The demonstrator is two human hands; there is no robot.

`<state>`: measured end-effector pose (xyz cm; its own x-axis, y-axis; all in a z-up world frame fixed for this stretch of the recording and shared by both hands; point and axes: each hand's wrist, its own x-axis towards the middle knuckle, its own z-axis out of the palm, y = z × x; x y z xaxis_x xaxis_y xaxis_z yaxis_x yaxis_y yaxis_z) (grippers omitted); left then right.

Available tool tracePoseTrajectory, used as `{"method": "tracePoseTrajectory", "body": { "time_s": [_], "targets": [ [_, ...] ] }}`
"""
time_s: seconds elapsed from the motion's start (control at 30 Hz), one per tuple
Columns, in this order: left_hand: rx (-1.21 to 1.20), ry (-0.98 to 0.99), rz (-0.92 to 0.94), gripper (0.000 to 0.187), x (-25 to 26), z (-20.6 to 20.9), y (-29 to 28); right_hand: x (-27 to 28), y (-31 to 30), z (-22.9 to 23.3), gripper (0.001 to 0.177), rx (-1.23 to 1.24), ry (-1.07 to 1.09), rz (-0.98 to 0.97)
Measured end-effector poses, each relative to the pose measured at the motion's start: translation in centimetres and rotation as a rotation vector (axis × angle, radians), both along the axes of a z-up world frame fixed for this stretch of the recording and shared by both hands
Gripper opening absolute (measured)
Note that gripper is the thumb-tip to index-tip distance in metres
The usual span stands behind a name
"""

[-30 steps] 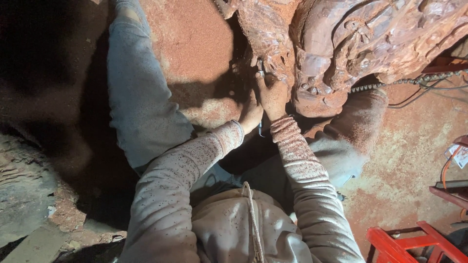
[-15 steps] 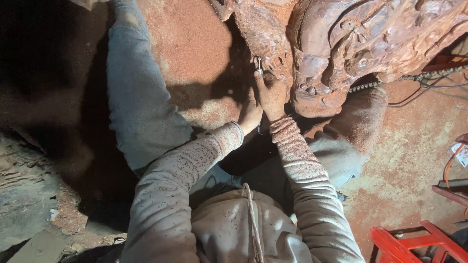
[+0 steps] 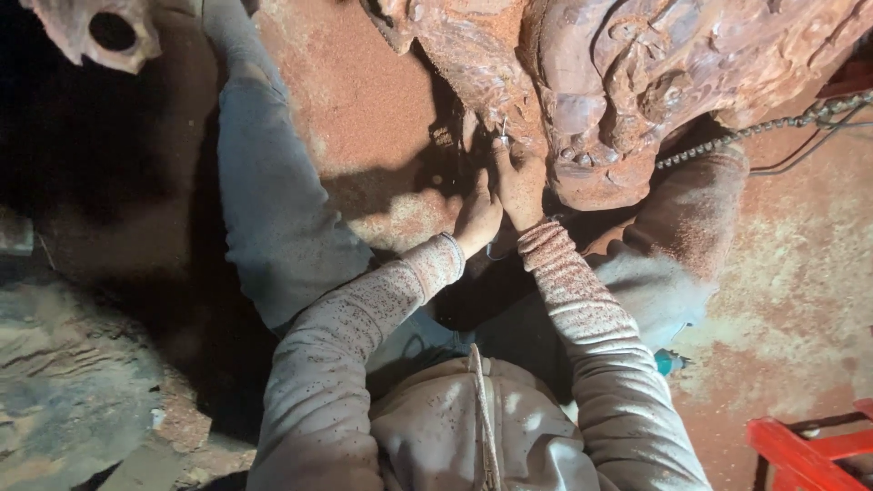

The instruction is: The person carves intricate details into a large wooden sculpture using a handheld rotary tool.

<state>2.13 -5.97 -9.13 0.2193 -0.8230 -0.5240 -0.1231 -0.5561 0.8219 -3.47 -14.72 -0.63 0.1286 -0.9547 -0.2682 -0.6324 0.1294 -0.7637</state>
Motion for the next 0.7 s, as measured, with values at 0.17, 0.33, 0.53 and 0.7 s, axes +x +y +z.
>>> {"method": "tracePoseTrajectory", "body": {
  "time_s": [0.17, 0.33, 0.53, 0.7],
  "targets": [
    [-0.019, 0.006, 0.021, 0.052, 0.8, 6.3, 0.3, 0.6, -0.1, 0.8, 0.042, -0.033, -0.078, 0.024],
    [0.027, -0.016, 0.025, 0.055, 0.2, 1.5, 0.8, 0.4, 0.0, 1.4, 0.042, -0.074, -0.112, 0.062],
    [0.084, -0.088, -0.044, 0.059, 0.5, 1.6, 0.5, -0.3, 0.2, 0.4, 0.046, -0.08, -0.045, 0.026],
    [-0.035, -0.025, 0.052, 0.056, 0.0, -2.1, 1.9, 1.0, 0.3, 2.8, 0.043, -0.164, -0.032, 0.122]
  ]
}}
